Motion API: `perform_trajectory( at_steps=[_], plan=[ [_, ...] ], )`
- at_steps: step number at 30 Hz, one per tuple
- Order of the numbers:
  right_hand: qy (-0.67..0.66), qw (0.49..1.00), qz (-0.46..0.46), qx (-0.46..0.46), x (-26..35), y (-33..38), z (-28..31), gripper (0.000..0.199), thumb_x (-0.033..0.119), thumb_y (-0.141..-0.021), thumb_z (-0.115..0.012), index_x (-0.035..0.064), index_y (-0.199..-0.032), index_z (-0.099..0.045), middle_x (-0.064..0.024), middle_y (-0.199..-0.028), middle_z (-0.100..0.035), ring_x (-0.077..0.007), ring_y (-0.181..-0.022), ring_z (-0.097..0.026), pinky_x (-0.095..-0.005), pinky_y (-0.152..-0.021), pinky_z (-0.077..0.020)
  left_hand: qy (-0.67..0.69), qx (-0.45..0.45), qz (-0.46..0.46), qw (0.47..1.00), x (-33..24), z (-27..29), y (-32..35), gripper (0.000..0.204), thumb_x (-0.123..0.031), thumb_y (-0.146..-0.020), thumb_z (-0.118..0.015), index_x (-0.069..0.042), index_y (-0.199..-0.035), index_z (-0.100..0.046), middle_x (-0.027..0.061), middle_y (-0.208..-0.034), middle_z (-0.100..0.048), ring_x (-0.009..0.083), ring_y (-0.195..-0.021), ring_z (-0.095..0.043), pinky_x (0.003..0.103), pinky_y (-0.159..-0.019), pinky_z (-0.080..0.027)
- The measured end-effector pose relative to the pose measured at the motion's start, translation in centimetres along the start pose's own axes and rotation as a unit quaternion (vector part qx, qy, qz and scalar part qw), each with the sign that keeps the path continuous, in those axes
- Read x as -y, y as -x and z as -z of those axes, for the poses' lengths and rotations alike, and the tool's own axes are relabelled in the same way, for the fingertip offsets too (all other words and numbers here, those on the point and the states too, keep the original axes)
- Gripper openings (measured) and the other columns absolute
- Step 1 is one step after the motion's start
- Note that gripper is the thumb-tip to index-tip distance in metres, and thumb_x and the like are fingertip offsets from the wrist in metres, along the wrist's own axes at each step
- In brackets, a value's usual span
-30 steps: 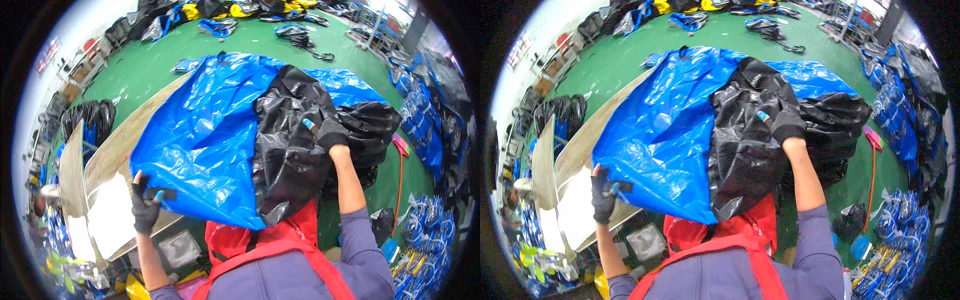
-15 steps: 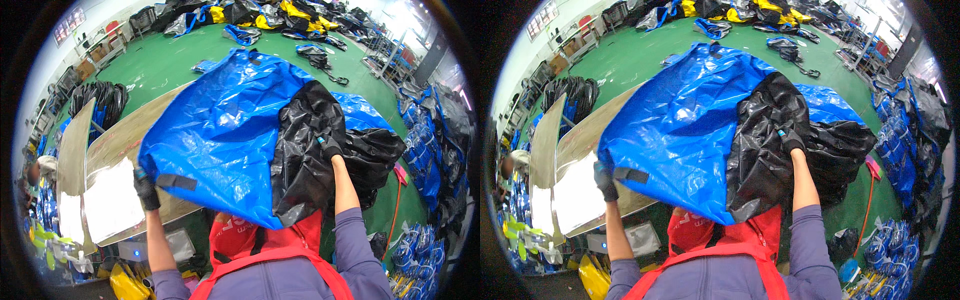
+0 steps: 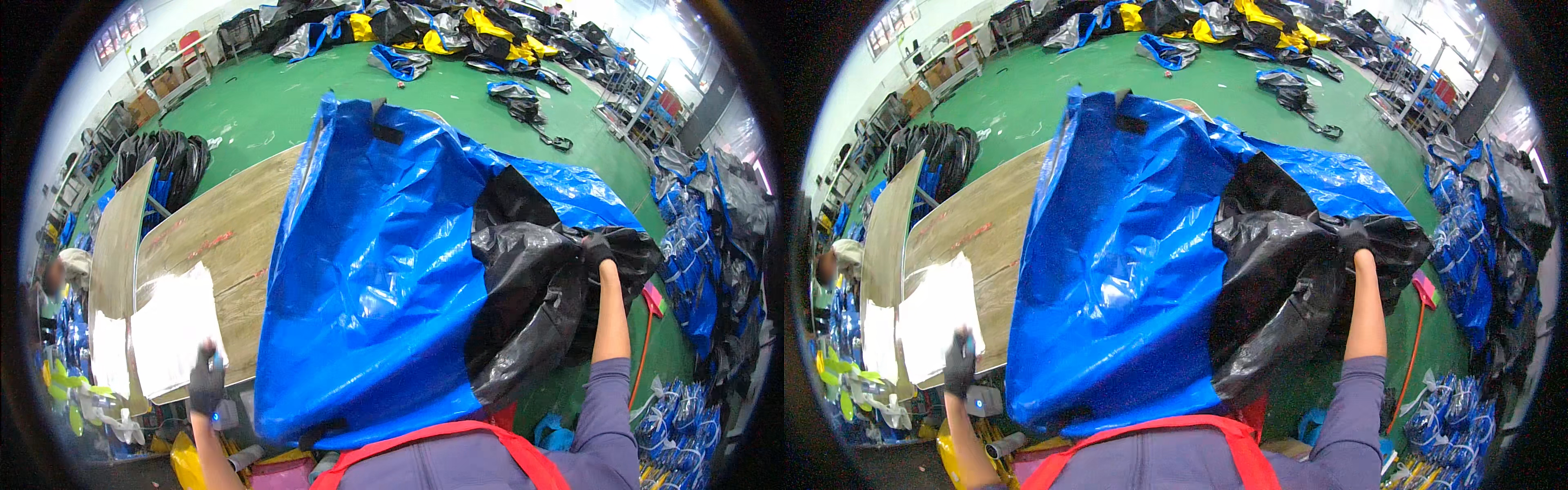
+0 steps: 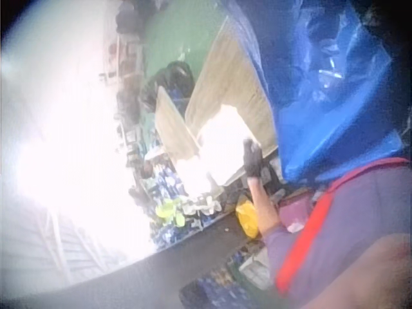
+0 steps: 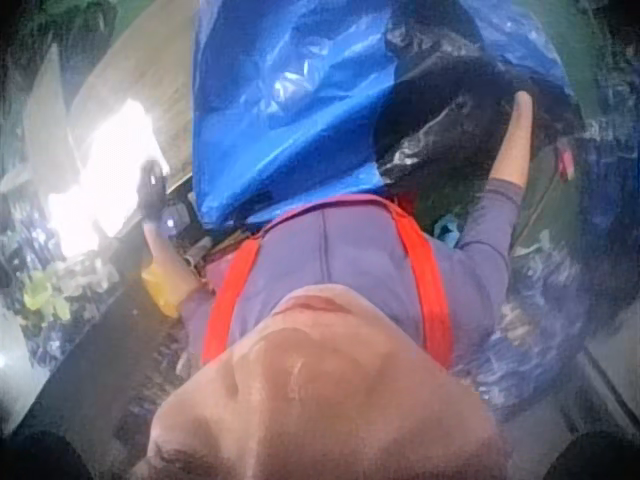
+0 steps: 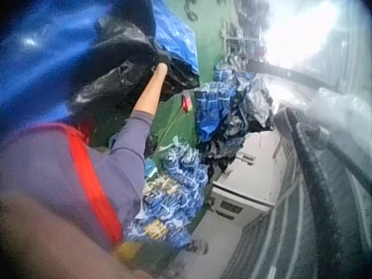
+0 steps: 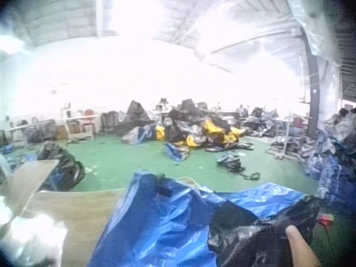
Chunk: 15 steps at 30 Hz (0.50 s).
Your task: The person repeatedly folds blue and black plastic bags on a table, then places each folded bag into a clear plastic sleeve. The person handles the bags one at a time and continues the cycle throughout the clip.
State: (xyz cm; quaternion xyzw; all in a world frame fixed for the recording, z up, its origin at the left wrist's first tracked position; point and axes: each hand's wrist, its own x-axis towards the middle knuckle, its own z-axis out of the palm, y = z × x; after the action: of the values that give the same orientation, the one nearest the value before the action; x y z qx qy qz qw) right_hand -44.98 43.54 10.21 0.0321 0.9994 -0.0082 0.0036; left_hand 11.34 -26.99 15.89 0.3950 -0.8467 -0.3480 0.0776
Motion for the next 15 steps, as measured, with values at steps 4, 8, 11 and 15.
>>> perform_trajectory(
  at_steps=[4, 8, 11, 15],
  plan=[
    [-0.123, 0.992, -0.014, -0.01, 7.8, 1.4, 4.4, 0.051, 0.046, -0.087, -0.049, 0.0026, -0.106, -0.067, -0.0286, -0.115, -0.059, -0.0423, -0.109, -0.058, -0.0472, -0.089, -0.0475, -0.097, -0.001, -0.227, 0.969, -11.1, -8.3, -12.7, 0.093, -0.054, -0.083, -0.063, 0.005, -0.144, -0.023, 0.0317, -0.143, -0.034, 0.0411, -0.131, -0.04, 0.042, -0.107, -0.034],
    [0.045, 0.984, 0.072, 0.154, 11.3, 5.3, 4.4, 0.054, 0.05, -0.078, -0.061, 0.0099, -0.114, -0.067, -0.0197, -0.123, -0.06, -0.0372, -0.115, -0.056, -0.0423, -0.1, -0.0427, -0.165, 0.061, -0.099, 0.979, -17.9, -17.9, -23.5, 0.107, -0.062, -0.075, -0.063, 0.003, -0.147, -0.016, 0.0315, -0.145, -0.031, 0.0424, -0.133, -0.037, 0.046, -0.107, -0.035],
    [0.005, 0.993, 0.051, 0.103, 13.0, 8.6, 3.0, 0.067, 0.05, -0.08, -0.062, -0.0051, -0.117, -0.059, -0.032, -0.111, -0.06, -0.0385, -0.107, -0.06, -0.0433, -0.093, -0.0474, -0.131, -0.041, -0.146, 0.98, -19.5, -19.9, -27.5, 0.089, -0.053, -0.078, -0.064, -0.004, -0.143, -0.027, 0.0276, -0.139, -0.04, 0.0424, -0.125, -0.046, 0.05, -0.099, -0.042],
    [-0.064, 0.946, 0.311, 0.056, 15.4, 12.5, 3.8, 0.03, 0.024, -0.08, -0.06, 0.0141, -0.108, -0.065, -0.0216, -0.091, -0.066, -0.0392, -0.086, -0.064, -0.0469, -0.075, -0.0503, -0.187, -0.128, -0.193, 0.955, -20.8, -19.9, -31.9, 0.063, -0.037, -0.082, -0.063, -0.007, -0.133, -0.041, 0.0216, -0.131, -0.049, 0.0384, -0.116, -0.053, 0.051, -0.091, -0.047]
  ],
)
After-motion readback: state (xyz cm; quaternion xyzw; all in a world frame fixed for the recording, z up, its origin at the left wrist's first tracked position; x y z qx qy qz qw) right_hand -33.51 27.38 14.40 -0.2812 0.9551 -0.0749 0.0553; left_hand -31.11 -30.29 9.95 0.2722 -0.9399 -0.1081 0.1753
